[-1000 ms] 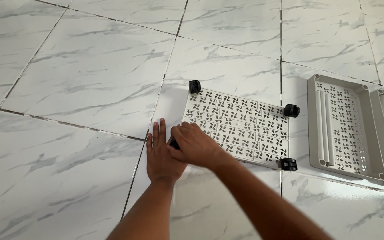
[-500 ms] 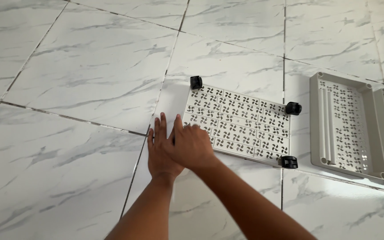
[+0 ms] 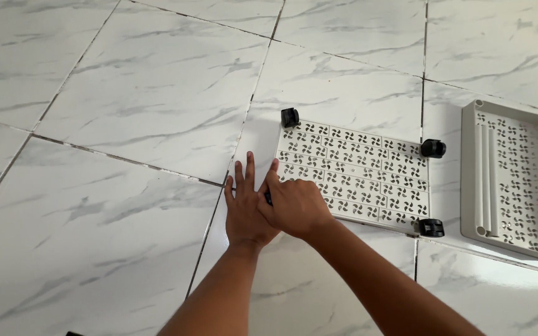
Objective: The person assembles a two-tier plastic storage rack on a tiled floor. They attach black caster wheels to the bottom tray, insert white support poles into the tray corners, and place the second tray on top to complete the rack.
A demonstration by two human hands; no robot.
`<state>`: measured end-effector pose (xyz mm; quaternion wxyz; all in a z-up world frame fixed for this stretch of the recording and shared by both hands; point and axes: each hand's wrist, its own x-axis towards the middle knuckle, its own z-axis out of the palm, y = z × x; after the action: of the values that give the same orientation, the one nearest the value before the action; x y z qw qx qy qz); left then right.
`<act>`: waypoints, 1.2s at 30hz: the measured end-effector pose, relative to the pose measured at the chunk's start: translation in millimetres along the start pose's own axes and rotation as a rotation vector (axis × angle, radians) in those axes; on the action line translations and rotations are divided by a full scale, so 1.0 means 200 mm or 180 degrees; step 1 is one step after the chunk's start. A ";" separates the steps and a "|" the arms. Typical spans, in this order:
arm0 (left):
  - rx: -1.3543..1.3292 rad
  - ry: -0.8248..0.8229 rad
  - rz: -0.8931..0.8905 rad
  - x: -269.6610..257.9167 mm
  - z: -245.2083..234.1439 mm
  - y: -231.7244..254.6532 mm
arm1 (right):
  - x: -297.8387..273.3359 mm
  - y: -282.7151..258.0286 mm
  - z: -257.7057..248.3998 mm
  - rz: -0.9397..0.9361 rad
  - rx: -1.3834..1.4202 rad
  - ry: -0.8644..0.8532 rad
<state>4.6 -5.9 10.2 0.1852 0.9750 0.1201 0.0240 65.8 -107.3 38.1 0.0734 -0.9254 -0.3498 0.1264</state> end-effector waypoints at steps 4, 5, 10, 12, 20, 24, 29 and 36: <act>0.0179 -0.0270 -0.0021 0.00 0.02 -0.01 | 0.00 0.04 -0.06 -0.0414 -0.0159 -0.0192; 0.0222 -0.0226 0.0005 0.00 0.02 -0.01 | 0.01 0.04 -0.12 -0.0689 -0.0235 -0.0165; -0.0224 0.0287 0.0152 -0.01 0.07 -0.04 | 0.25 0.00 -0.63 -0.0163 0.1125 0.0677; -0.0142 0.0285 0.0158 0.00 0.07 -0.01 | 0.36 -0.01 -0.83 -0.0659 0.1218 0.1080; -0.0320 0.0461 0.0113 -0.01 0.09 -0.03 | 0.22 0.35 -0.63 0.1077 0.2250 0.0131; -0.0101 0.0530 0.0136 0.02 0.10 -0.03 | 0.36 0.65 -0.41 0.1412 0.1645 0.0563; -0.0109 0.0564 0.0156 0.02 0.08 -0.03 | 0.60 0.80 -0.23 0.1511 0.1316 0.0828; -0.0152 0.0662 0.0193 0.03 0.09 -0.05 | 0.73 0.87 -0.17 0.2119 0.1721 0.0423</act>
<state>10.2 -2.9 -10.8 0.1941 0.9658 0.1085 0.1335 291.8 -141.1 5.7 0.2907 -0.9413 0.0189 0.1704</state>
